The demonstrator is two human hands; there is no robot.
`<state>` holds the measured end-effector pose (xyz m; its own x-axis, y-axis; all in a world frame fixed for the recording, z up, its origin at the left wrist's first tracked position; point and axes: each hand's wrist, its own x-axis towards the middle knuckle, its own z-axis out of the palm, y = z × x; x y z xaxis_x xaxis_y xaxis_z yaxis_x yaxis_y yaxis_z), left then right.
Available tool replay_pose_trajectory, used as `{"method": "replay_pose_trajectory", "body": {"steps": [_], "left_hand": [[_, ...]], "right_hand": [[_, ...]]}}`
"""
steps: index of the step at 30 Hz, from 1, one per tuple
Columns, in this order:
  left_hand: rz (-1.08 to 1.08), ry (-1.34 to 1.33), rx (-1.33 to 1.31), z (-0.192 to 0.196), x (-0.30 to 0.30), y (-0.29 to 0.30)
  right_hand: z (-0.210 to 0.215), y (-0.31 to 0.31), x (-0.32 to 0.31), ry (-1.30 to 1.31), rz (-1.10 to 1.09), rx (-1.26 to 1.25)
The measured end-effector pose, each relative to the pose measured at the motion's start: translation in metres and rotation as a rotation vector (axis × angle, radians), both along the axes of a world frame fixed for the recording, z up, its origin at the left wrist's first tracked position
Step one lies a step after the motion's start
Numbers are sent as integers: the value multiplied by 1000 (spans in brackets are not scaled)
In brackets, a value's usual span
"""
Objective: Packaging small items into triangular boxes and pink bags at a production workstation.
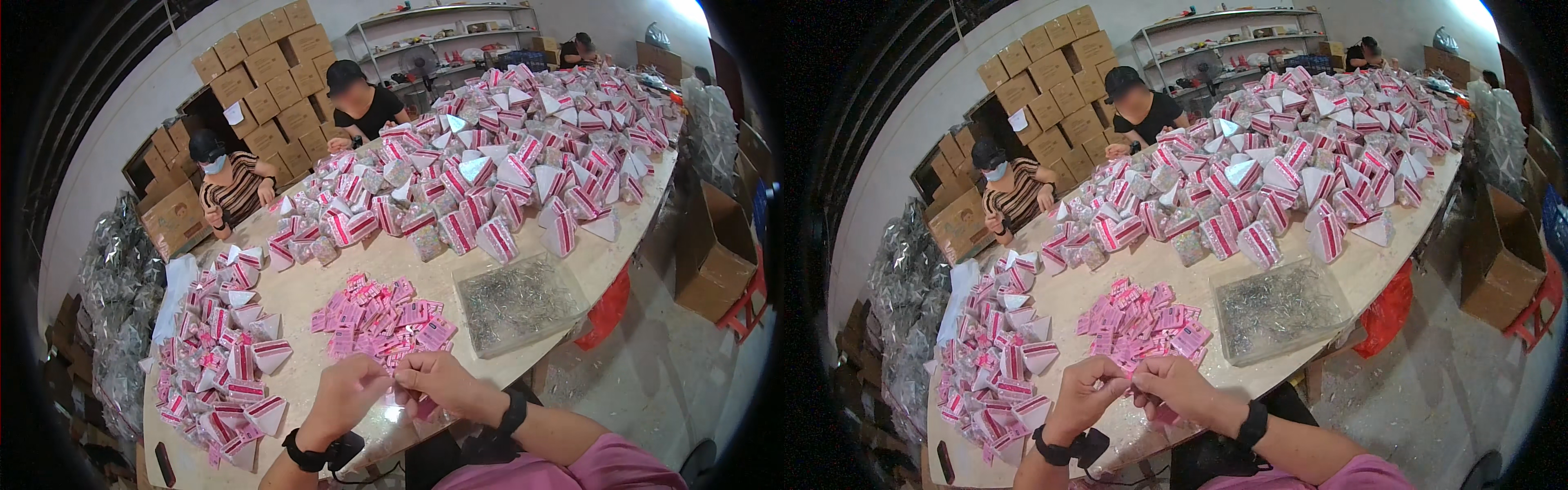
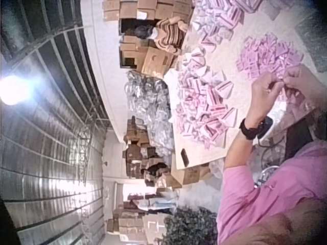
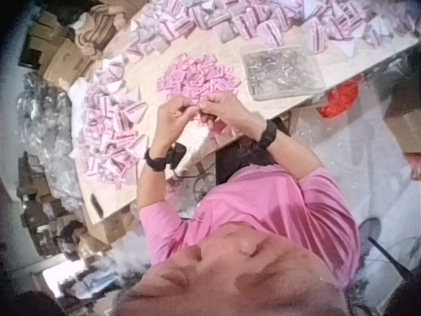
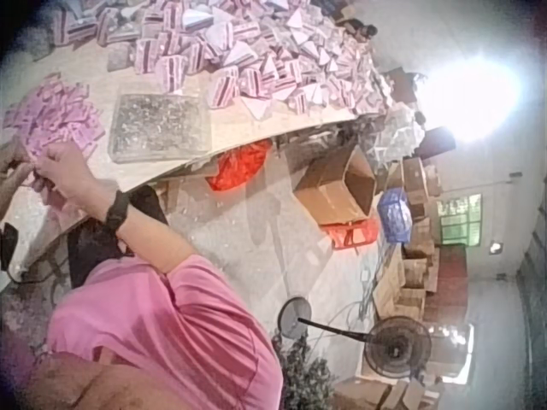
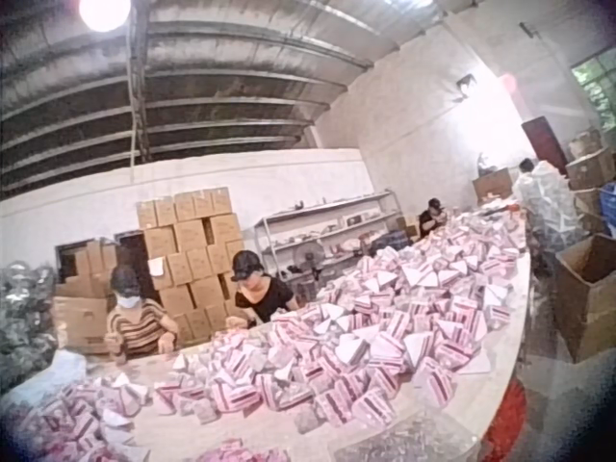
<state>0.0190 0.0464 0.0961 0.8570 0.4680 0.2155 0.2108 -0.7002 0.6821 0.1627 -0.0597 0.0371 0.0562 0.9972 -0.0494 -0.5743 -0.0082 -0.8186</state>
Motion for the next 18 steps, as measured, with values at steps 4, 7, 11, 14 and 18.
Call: {"method": "replay_pose_trajectory", "body": {"steps": [4,7,11,14,18], "left_hand": [[116,-4,-197,-9,2,3],[145,-79,-568,-12,9,1],[156,-152,-752,-20,20,-3],[115,-2,-587,-16,28,2],[114,-6,-322,5,55,27]], "right_hand": [[5,-1,-10,-618,-353,262],[-6,1,-12,-1202,-709,466],[-20,5,-8,-1452,-785,533],[-27,3,-2,-1490,-773,468],[-13,-5,8,-854,-614,279]]}}
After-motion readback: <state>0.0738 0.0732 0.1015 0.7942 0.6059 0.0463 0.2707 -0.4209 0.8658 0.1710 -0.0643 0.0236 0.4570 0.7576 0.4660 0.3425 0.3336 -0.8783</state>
